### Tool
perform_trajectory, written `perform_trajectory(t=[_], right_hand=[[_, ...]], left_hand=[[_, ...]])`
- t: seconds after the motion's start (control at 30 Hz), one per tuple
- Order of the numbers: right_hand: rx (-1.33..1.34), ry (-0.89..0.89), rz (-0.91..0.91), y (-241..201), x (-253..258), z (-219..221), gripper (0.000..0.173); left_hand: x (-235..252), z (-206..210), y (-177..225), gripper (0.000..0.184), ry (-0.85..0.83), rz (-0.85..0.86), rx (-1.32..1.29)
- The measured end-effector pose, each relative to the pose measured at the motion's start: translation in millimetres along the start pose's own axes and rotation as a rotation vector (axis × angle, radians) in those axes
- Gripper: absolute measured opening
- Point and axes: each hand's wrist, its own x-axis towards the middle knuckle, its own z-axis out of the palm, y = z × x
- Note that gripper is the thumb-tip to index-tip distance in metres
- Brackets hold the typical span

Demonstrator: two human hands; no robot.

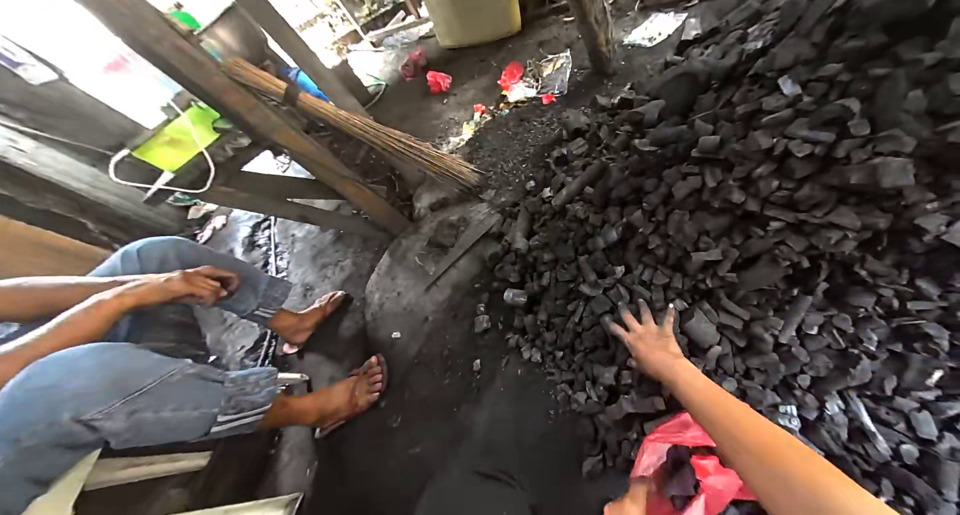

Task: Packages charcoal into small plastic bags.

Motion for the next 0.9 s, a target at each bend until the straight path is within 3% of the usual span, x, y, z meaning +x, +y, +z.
perform_trajectory(t=[0.1,0.3,0.43,0.53,0.6,0.7,0.77,0.83,0.9], right_hand=[[-0.059,0.108,-0.054,10,-30,30,0.051],[-0.049,0.162,-0.031,35,-76,41,0.059],[0.026,0.166,0.011,48,-90,37,0.055],[0.273,0.326,0.080,59,-102,31,0.056],[0.603,0.480,0.122,61,-117,18,0.060],[1.494,0.584,0.078,44,-153,4,0.066],[1.946,0.437,-0.071,27,-180,12,0.075],[1.986,0.227,-0.225,19,-197,32,0.074],[1.589,0.138,-0.179,21,-197,50,0.069]], left_hand=[[1,2,-2,0.041,-0.050,0.050,-0.036],[1,2,7,0.027,0.013,0.166,-0.111],[7,8,6,0.029,0.117,0.232,-0.344],[10,10,3,0.031,0.160,0.270,-0.439],[7,6,5,0.034,0.167,0.254,-0.402],[7,9,6,0.039,0.228,0.256,-0.454],[10,13,4,0.043,0.266,0.257,-0.574],[12,16,2,0.048,0.283,0.246,-0.705],[13,18,2,0.052,0.288,0.229,-0.766]])
